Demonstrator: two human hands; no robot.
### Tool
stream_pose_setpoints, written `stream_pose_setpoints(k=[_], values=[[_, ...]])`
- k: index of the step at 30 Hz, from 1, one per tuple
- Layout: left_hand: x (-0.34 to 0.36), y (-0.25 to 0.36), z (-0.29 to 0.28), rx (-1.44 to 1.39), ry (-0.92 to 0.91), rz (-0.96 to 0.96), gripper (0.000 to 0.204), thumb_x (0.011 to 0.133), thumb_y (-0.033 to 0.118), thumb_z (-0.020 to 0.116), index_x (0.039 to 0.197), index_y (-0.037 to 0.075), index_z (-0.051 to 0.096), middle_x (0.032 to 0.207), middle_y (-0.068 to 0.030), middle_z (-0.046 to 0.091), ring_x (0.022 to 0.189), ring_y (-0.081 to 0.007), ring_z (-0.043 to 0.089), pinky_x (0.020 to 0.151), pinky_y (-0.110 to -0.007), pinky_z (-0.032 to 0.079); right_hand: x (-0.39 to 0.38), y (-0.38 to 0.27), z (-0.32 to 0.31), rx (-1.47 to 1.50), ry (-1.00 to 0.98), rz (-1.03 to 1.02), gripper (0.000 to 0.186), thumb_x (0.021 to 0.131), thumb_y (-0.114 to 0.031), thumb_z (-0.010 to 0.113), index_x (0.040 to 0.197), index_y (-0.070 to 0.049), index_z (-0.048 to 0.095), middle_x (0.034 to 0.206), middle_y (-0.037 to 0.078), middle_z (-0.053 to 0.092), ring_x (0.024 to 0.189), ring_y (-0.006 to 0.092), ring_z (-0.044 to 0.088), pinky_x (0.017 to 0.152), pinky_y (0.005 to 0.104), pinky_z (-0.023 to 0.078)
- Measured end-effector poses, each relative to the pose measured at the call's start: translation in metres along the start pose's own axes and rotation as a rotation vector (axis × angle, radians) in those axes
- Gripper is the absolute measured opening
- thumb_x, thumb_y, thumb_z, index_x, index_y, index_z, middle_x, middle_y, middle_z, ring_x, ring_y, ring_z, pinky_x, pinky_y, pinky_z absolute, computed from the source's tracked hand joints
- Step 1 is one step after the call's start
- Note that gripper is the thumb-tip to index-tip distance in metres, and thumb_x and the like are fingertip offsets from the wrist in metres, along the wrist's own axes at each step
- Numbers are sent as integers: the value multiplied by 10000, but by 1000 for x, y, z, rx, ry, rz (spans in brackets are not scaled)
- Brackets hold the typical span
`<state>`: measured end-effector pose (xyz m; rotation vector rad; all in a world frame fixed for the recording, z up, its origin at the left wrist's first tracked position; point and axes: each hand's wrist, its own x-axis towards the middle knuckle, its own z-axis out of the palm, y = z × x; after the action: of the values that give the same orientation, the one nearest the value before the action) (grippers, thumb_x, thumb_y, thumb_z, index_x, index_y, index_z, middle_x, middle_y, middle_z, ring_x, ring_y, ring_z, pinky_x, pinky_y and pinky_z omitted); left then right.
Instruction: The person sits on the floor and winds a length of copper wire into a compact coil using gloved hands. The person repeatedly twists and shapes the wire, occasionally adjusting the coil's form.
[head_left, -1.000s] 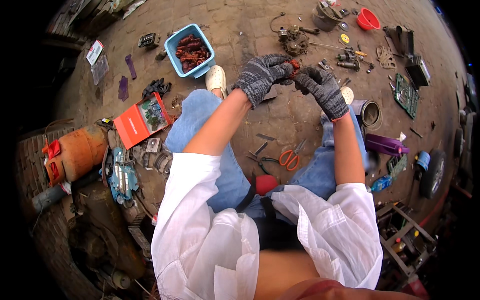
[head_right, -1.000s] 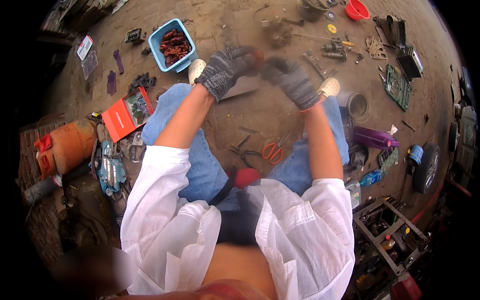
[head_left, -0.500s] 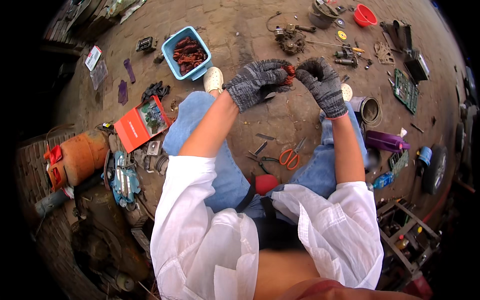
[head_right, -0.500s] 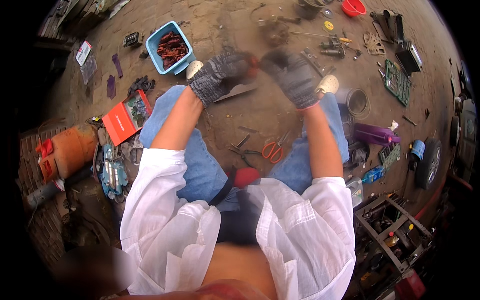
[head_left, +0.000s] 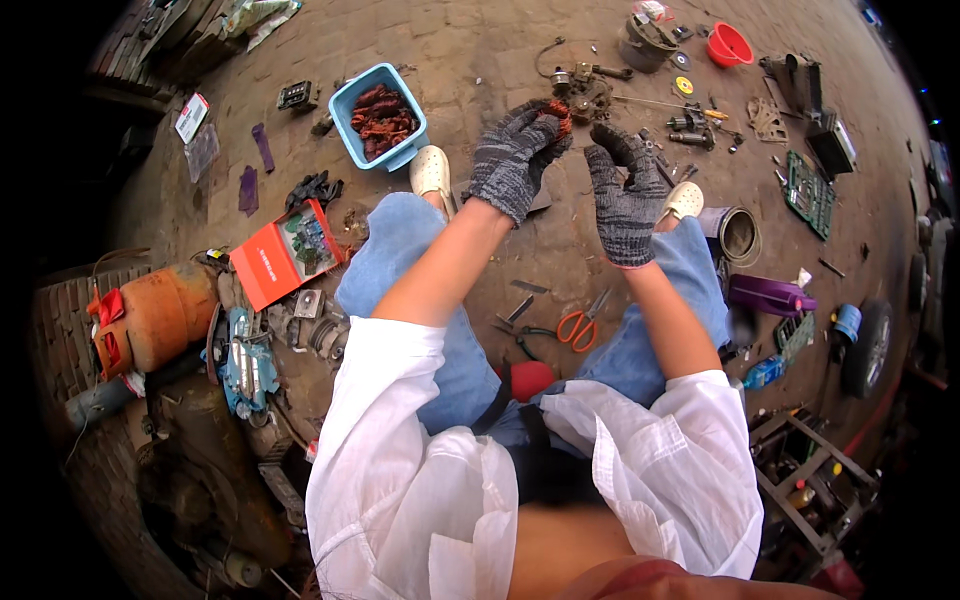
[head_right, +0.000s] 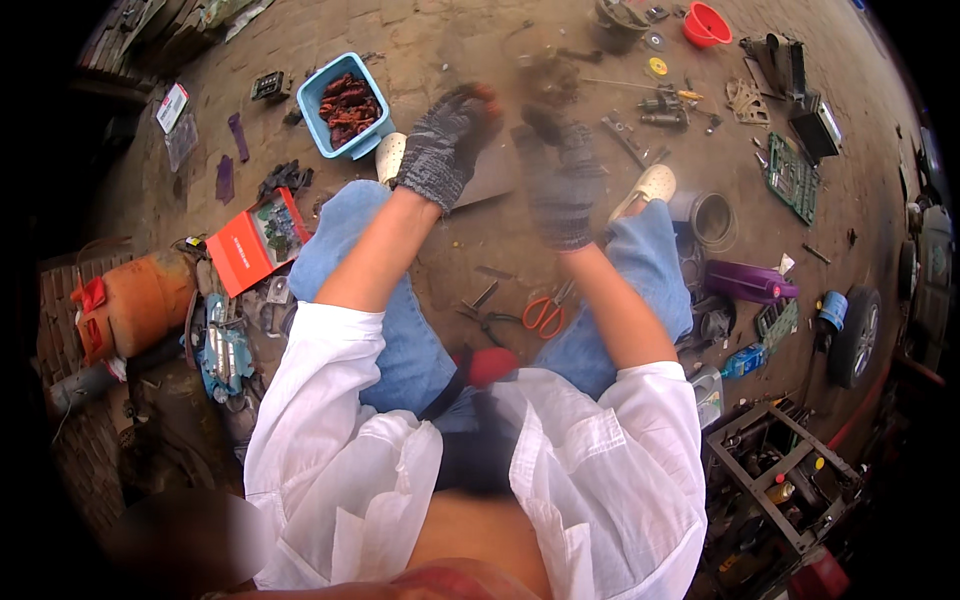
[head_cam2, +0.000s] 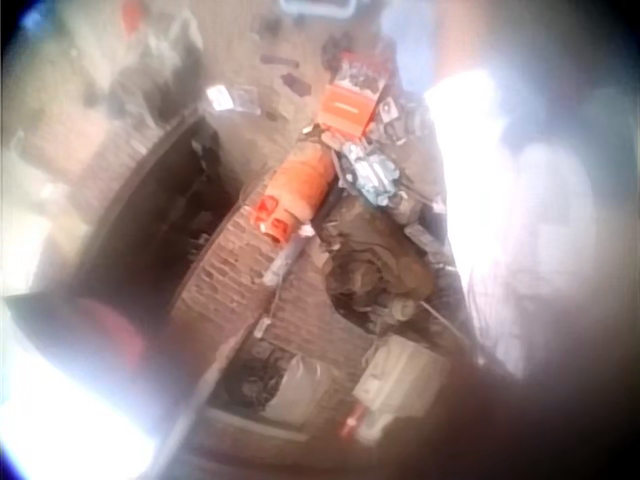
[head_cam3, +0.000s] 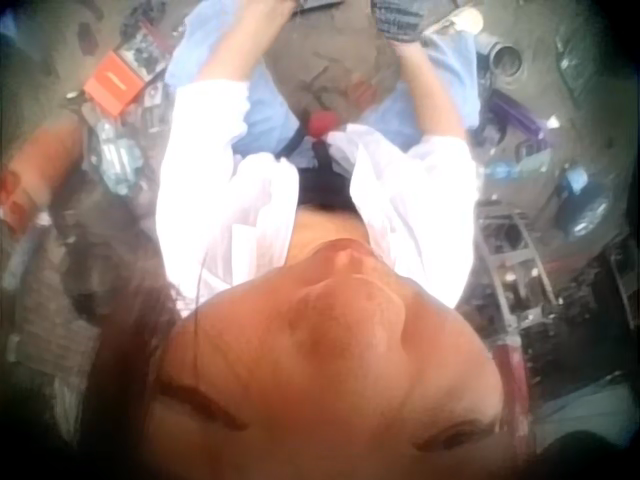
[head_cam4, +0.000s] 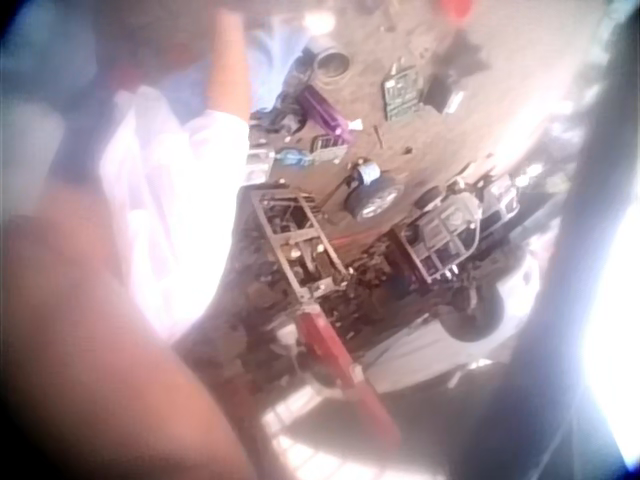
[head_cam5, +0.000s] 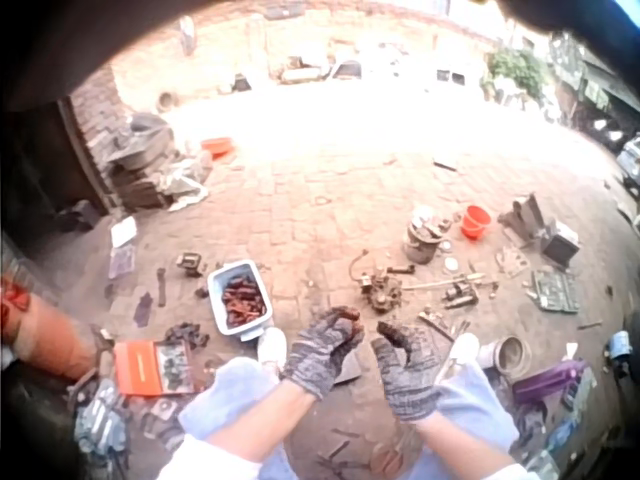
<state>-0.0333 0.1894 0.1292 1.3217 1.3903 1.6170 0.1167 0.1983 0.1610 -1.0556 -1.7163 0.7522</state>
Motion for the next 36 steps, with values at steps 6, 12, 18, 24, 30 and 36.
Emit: stream_pose_setpoints(k=[6, 12, 18, 24, 30, 36], values=[[-9, -6, 19, 443, -19, 246, 284, 775, 48, 618, 1053, 14, 570, 970, -76, 607, 858, -150, 567, 758, -250, 463, -5, -1, 21, 36, 22, 27, 308, 822, -40, 555, 1126, -1, 522, 1082, 112, 564, 975, 174, 533, 864, 289, 414], [-18, -2, 37, -378, 96, -10, 279, 764, 37, 622, 1039, 10, 589, 949, -64, 625, 869, -125, 561, 782, -235, 446, -6, -17, 25, 157, 88, 2, 282, 888, -89, 455, 1144, 22, 495, 1095, 116, 556, 1007, 173, 513, 896, 304, 391], [-18, 29, 31, -394, 50, -190, 298, 744, -11, 614, 1040, 3, 583, 981, -67, 619, 891, -136, 565, 813, -247, 452, -4, -2, 14, 397, -33, 205, 291, 903, -117, 445, 1165, 4, 488, 1080, 85, 558, 972, 155, 520, 866, 279, 402], [-17, 13, 30, 66, 149, 96, 289, 706, 22, 655, 992, 39, 621, 981, -84, 576, 867, -175, 567, 781, -276, 458, 3, -5, 15, 849, -138, 445, 346, 873, -208, 520, 1148, -1, 480, 1028, 68, 560, 901, 117, 528, 802, 238, 416], [-13, 21, 33, 328, 275, 359, 277, 662, 51, 672, 933, 111, 661, 898, -100, 530, 789, -245, 543, 714, -330, 455, -3, 17, 16, 1153, -105, 604, 315, 882, -134, 504, 1173, -18, 473, 1094, 59, 548, 969, 134, 536, 834, 230, 445], [-19, 21, 39, 573, 237, 438, 291, 641, 118, 662, 932, 130, 657, 923, -112, 530, 840, -269, 536, 730, -359, 450, -4, 37, 15, 1281, -144, 731, 287, 865, -140, 520, 1129, -30, 513, 1097, 87, 561, 1002, 175, 537, 880, 285, 434]])
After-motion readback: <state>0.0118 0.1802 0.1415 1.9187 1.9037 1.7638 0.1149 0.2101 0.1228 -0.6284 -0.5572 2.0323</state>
